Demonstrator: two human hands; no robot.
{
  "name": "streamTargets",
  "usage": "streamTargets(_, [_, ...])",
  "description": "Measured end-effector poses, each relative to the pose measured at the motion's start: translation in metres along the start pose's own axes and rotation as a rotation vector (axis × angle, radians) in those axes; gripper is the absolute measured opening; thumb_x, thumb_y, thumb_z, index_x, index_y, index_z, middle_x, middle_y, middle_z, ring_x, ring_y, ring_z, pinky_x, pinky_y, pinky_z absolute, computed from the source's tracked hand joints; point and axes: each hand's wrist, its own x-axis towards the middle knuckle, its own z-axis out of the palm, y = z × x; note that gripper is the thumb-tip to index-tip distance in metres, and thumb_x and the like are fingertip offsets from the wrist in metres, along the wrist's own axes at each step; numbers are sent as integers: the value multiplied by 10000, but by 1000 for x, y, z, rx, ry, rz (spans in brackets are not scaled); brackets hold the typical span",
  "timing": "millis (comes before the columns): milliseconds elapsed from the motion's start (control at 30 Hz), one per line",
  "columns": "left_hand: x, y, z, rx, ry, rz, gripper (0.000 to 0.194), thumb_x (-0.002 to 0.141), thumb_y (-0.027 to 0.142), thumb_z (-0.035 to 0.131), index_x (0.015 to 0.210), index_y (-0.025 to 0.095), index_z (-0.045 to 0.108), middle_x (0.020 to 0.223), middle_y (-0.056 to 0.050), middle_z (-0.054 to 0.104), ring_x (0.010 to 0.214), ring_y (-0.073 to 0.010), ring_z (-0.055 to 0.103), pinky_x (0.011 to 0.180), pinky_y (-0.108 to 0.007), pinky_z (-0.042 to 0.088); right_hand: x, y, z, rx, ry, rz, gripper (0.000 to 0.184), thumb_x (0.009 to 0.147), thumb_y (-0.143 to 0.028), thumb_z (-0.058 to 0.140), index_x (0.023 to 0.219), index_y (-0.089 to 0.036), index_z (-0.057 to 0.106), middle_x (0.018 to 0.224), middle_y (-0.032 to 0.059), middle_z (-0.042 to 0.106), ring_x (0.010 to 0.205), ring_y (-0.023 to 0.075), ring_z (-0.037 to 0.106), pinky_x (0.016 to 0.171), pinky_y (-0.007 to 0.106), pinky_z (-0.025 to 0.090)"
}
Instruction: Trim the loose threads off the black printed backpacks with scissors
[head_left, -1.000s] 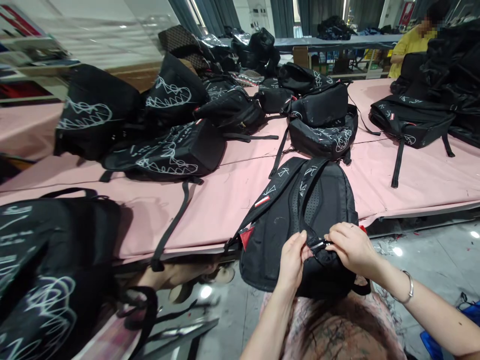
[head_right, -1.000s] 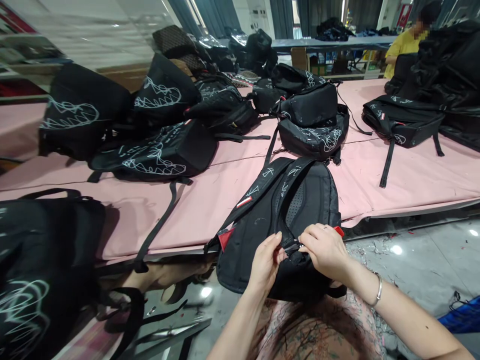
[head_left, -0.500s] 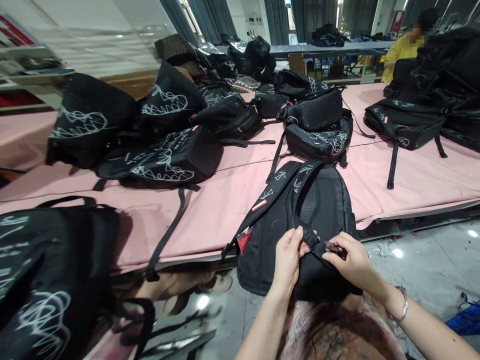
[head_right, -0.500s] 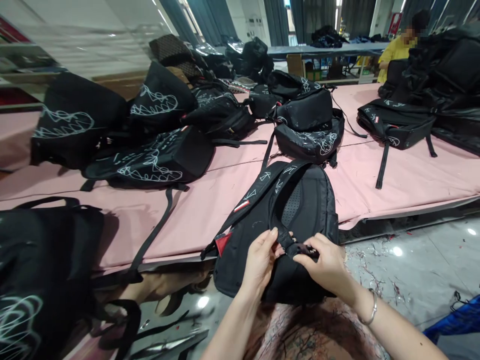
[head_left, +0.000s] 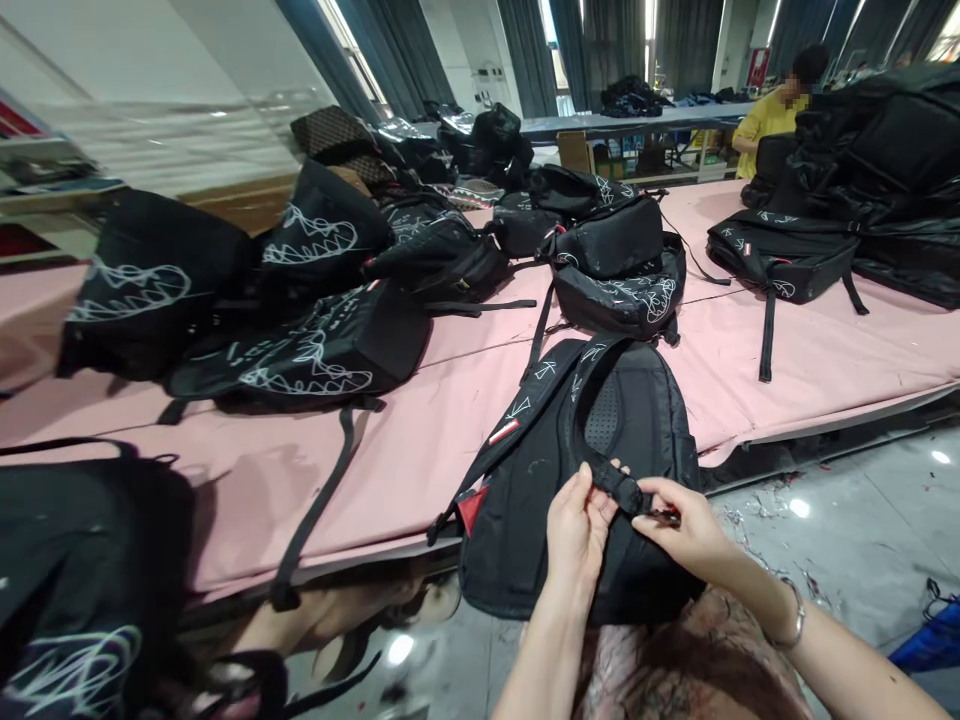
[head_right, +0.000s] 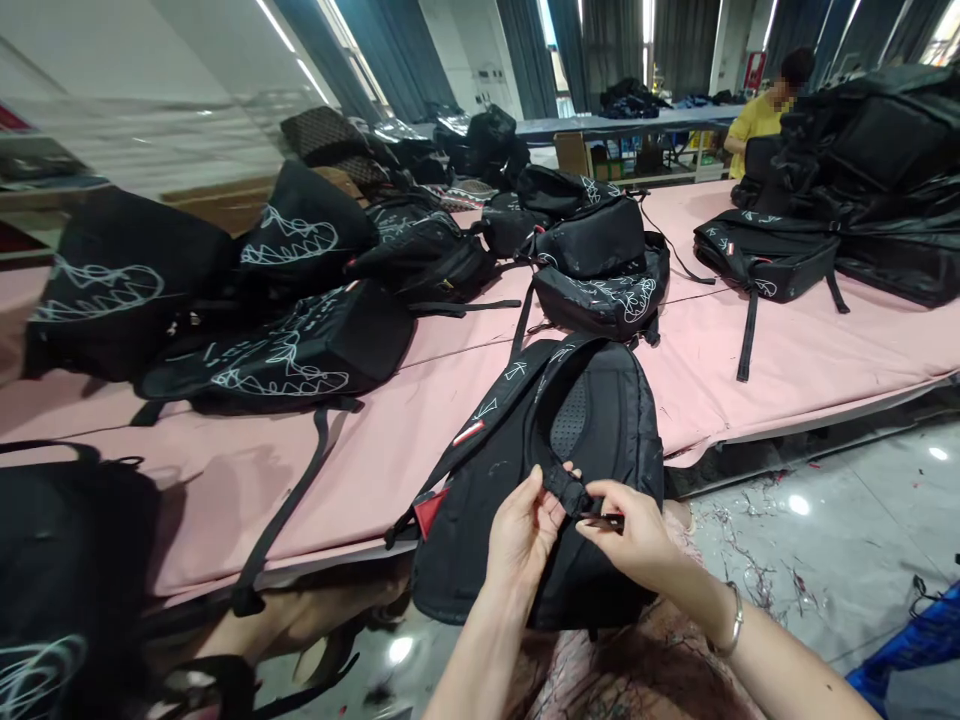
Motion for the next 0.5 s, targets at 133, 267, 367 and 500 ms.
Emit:
streamTargets(133, [-7,-2,-6,238,63,242,294,656,321,711,864,168,569,753,-17,640,639,-122,621,584,-219,494,7,0,5,155,-86,73,85,673,-224,634,731,-179,592,538,-72,431,496,78,390,474,190,310])
streamTargets(267, [-21,2,-17,774,89,819,205,694,269,677,894,236,647,879,-21,604,780,-135,577,735,-237,453,7,0,8,258,-76,133,94,685,-245,622,704,-178,558,527,-80,407,488,71,360,476,187,287])
streamTargets(367, [-31,11,-24,1251,-142,1046,168,719,261,658,883,249,690,809,-36,622,778,-174,569,733,-277,424,7,0,8,253,-72,114,93,701,-256,602,695,-182,546,524,-78,399,490,75,355,470,189,275])
streamTargets(500, [-37,22,-22,1637,-227,1268,208,738,245,644,944,229,672,793,-52,648,725,-187,567,664,-298,372,8,-2,8,150,-81,84,144,709,-287,598,664,-189,504,525,-76,393,491,78,347,471,196,266])
